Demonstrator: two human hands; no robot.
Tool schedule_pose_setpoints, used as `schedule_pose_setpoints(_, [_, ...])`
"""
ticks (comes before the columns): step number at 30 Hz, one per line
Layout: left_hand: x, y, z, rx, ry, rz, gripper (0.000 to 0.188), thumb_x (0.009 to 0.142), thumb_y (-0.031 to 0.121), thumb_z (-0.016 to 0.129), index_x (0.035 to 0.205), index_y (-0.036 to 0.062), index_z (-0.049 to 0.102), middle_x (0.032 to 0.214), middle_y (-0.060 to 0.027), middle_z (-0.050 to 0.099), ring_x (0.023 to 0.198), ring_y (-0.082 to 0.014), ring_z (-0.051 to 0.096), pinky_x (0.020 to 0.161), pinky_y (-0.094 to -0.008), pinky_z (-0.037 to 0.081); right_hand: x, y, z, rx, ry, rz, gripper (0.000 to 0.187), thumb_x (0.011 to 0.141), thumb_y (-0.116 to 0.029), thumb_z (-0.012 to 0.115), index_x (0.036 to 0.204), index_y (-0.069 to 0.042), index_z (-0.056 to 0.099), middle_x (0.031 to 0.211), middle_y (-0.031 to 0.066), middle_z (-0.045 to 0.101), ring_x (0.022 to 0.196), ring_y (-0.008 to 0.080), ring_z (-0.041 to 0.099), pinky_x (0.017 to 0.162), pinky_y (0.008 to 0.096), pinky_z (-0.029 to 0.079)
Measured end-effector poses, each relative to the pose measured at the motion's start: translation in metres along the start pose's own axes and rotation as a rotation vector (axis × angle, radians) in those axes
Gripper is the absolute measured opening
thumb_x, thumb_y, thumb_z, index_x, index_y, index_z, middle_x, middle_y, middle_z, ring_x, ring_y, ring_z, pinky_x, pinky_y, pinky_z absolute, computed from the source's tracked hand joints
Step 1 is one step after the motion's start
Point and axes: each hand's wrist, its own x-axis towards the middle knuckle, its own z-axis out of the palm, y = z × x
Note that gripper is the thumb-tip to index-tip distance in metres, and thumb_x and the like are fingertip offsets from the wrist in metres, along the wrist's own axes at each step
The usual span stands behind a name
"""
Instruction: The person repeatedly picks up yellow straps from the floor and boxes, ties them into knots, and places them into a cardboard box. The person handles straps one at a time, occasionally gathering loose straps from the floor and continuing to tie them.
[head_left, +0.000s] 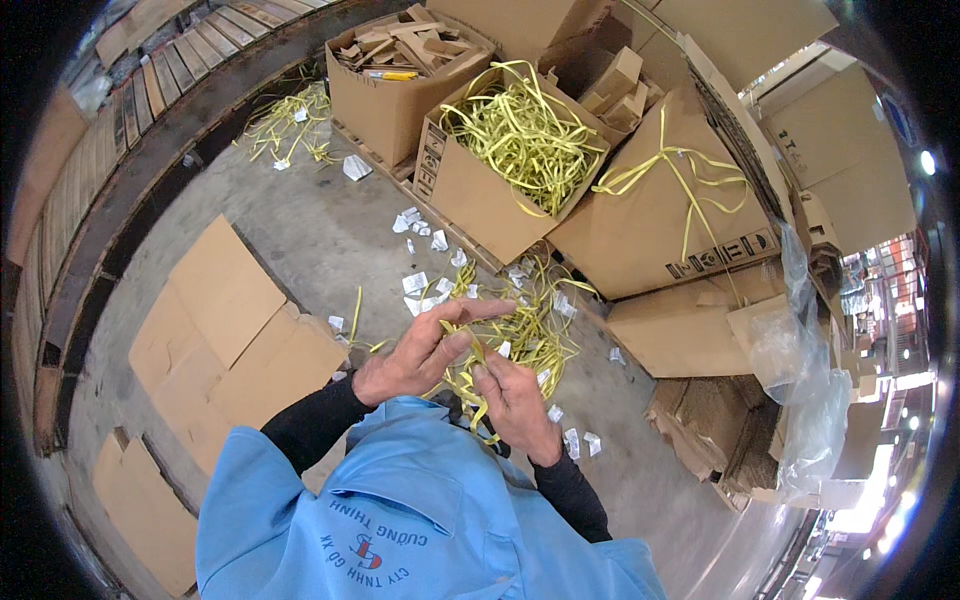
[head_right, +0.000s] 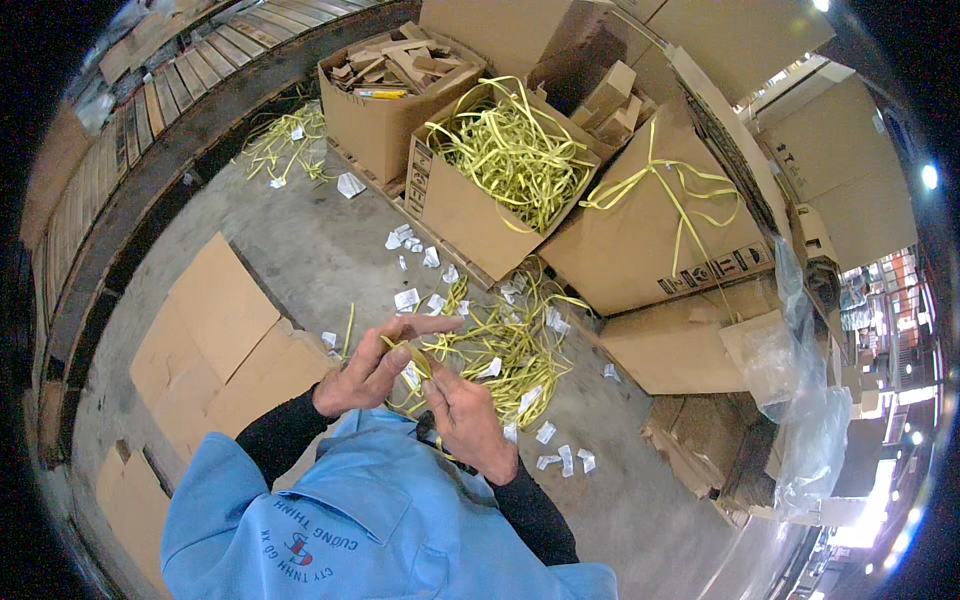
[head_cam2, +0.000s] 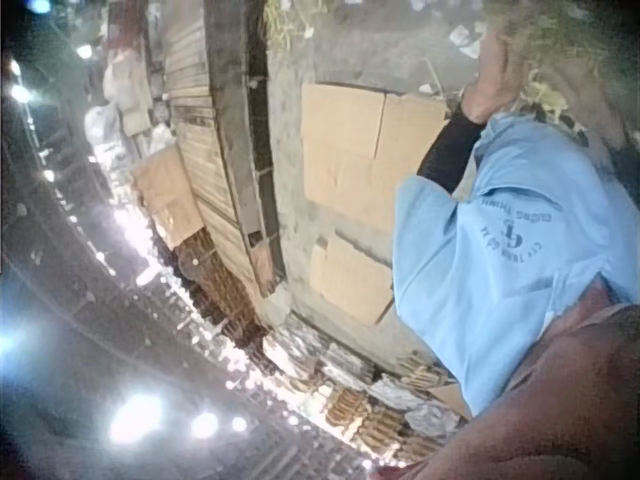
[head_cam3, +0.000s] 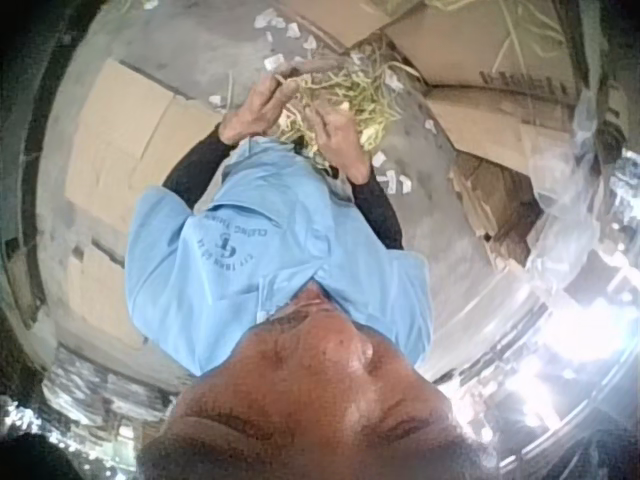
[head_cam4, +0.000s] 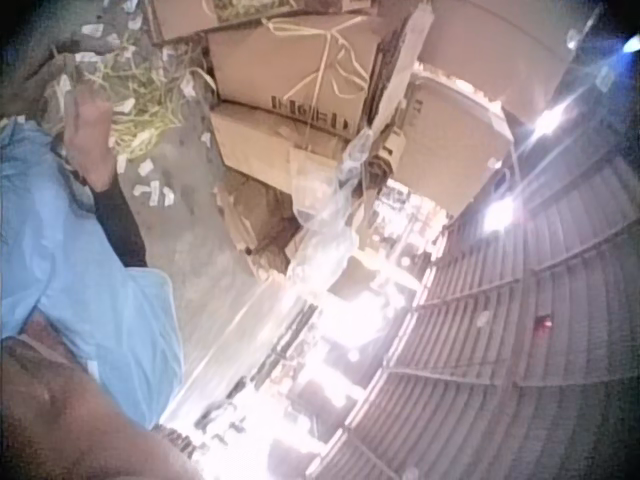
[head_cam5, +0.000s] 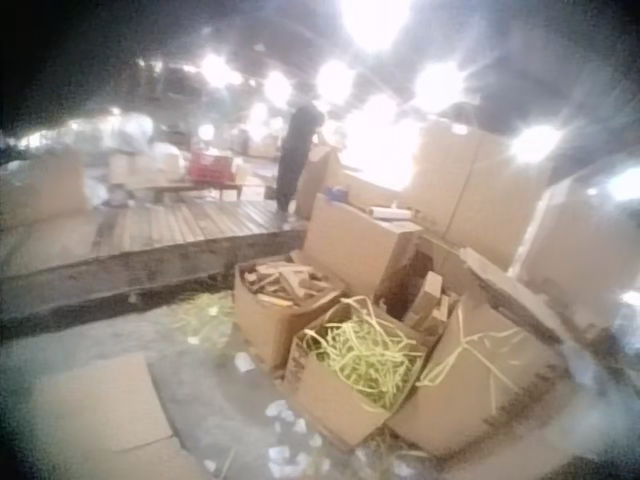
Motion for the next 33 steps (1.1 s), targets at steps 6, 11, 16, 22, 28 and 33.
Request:
schedule_pose_setpoints(6, [-0.002,-0.01,0.009,0.1,0.009,-0.059,0.029,0.102,0.02,0.046,0.111,-0.0036,0.059,0.131,-0.0212,0.059,0.118,-0.0363,0.059,0.099,-0.0443,0.046,0.005,-0.003,0.002,0.031,0.052,-0.004,0.03,0.097,-0.007,0.053,0.125,0.004,0.058,0.079,0.02,0.064,0.067,0.0305,0.064,0.063,0.0366,0.05])
schedule_pose_setpoints(11, [-0.001,-0.017,0.002,0.347,0.004,0.14,0.029,0.099,0.02,0.053,0.117,-0.0026,0.054,0.13,-0.0214,0.06,0.116,-0.0371,0.06,0.098,-0.0464,0.047,0.01,-0.008,0.001,0.0,0.031,0.033,0.024,0.097,-0.01,0.053,0.116,0.003,0.061,0.078,0.0217,0.063,0.068,0.0348,0.064,0.061,0.0396,0.05])
schedule_pose_setpoints(16, [0.0,-0.019,-0.008,0.338,-0.083,0.073,0.049,0.094,0.024,0.061,0.134,-0.0026,0.05,0.128,-0.0201,0.062,0.115,-0.037,0.06,0.101,-0.0458,0.045,0.01,-0.005,0.006,0.029,-0.008,0.013,0.022,0.097,-0.014,0.053,0.112,0.0,0.063,0.077,0.0229,0.062,0.067,0.0395,0.063,0.058,0.0446,0.048])
schedule_pose_setpoints(22, [0.009,-0.003,-0.025,0.318,-0.294,-0.09,0.056,0.09,0.029,0.066,0.134,-0.0007,0.051,0.136,-0.0181,0.056,0.121,-0.037,0.055,0.105,-0.0448,0.042,0.009,0.003,0.003,0.159,-0.137,0.017,0.021,0.096,-0.013,0.055,0.109,0.002,0.063,0.071,0.0211,0.06,0.06,0.0319,0.061,0.056,0.0391,0.047])
schedule_pose_setpoints(28, [0.026,0.001,-0.027,0.194,-0.539,0.128,0.043,0.097,0.034,0.055,0.125,0.0005,0.057,0.137,-0.0167,0.054,0.125,-0.0383,0.051,0.104,-0.0482,0.042,0.006,0.005,-0.009,0.537,-0.286,0.151,0.024,0.101,-0.018,0.053,0.107,0.002,0.064,0.067,0.0025,0.051,0.064,0.0109,0.048,0.058,0.0291,0.043])
schedule_pose_setpoints(33, [0.025,-0.006,-0.015,0.378,-0.404,0.216,0.029,0.099,0.03,0.052,0.104,0.0019,0.058,0.135,-0.0133,0.058,0.124,-0.0387,0.051,0.103,-0.0495,0.043,0.009,0.006,-0.005,0.544,-0.186,0.159,0.031,0.103,-0.027,0.05,0.1,0.0,0.064,0.075,-0.0007,0.056,0.069,0.0088,0.05,0.062,0.0259,0.044])
